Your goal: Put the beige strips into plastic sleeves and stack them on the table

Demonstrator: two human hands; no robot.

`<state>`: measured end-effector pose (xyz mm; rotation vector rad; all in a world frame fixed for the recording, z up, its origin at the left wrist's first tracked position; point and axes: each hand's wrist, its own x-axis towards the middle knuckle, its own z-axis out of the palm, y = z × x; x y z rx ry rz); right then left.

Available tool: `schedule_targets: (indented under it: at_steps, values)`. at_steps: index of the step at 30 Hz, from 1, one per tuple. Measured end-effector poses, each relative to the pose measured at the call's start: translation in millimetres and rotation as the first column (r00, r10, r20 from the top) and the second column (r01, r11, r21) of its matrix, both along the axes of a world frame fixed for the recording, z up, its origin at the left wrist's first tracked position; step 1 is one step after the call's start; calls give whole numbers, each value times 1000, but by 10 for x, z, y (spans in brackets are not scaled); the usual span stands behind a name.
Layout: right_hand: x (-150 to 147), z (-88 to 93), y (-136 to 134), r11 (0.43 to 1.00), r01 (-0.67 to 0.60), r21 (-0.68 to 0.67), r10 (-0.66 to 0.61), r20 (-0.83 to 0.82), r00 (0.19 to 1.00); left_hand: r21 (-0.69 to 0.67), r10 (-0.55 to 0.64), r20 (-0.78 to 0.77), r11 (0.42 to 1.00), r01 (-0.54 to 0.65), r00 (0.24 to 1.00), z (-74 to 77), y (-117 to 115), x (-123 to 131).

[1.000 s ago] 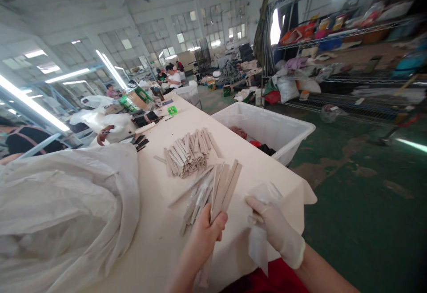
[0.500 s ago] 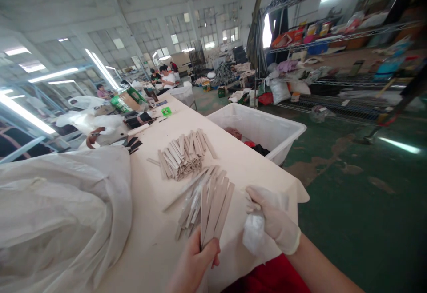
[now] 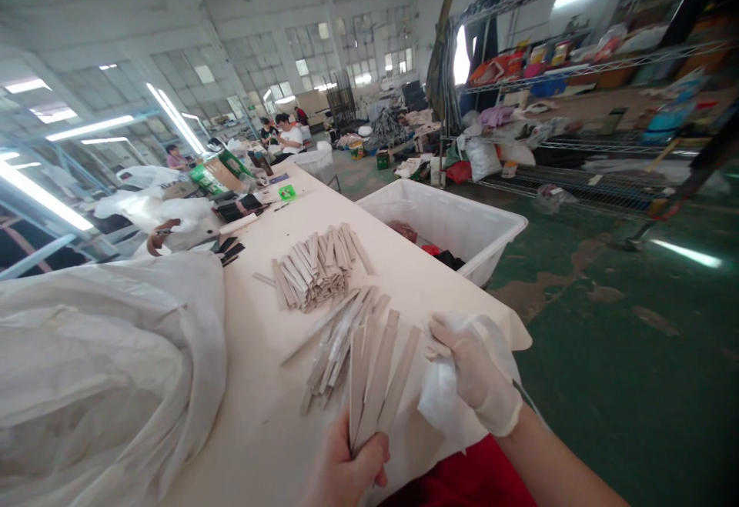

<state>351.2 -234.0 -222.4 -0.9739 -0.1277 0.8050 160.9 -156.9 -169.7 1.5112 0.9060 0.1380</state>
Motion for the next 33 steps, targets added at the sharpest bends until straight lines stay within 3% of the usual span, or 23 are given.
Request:
schedule_targets:
  at_steps: [2, 5, 9, 13, 19, 27, 30, 33]
  values:
    - [-2, 63, -12, 995, -53, 89, 70, -200, 977, 5, 1, 8, 1000, -1, 1000, -4, 6, -24]
    - [8, 89, -8, 987, -88, 132, 128, -334, 934, 11, -11, 8, 1000, 10, 1000, 6, 9, -57]
    - [27, 19, 3, 991, -104, 82, 123, -285, 951, 57, -37, -13, 998, 38, 999, 19, -17, -53]
    - [15, -37, 11, 998, -35, 58, 49, -266, 963, 81, -29, -20, 996, 31, 999, -42, -53, -20]
    - [-35, 37, 7, 996, 91, 23, -86, -156, 984, 91, -25, -40, 995, 29, 999, -52, -46, -20]
    - [23, -14, 37, 986, -83, 141, 102, -133, 986, 35, -15, -46, 999, 17, 999, -18, -37, -71]
    - [17, -15, 49, 994, -61, 95, 76, -160, 984, 5, -38, -32, 999, 38, 999, -38, -57, -64]
    - [-24, 11, 43, 999, 25, -26, -27, -98, 995, 20, -75, -27, 997, 76, 997, -75, -71, -36]
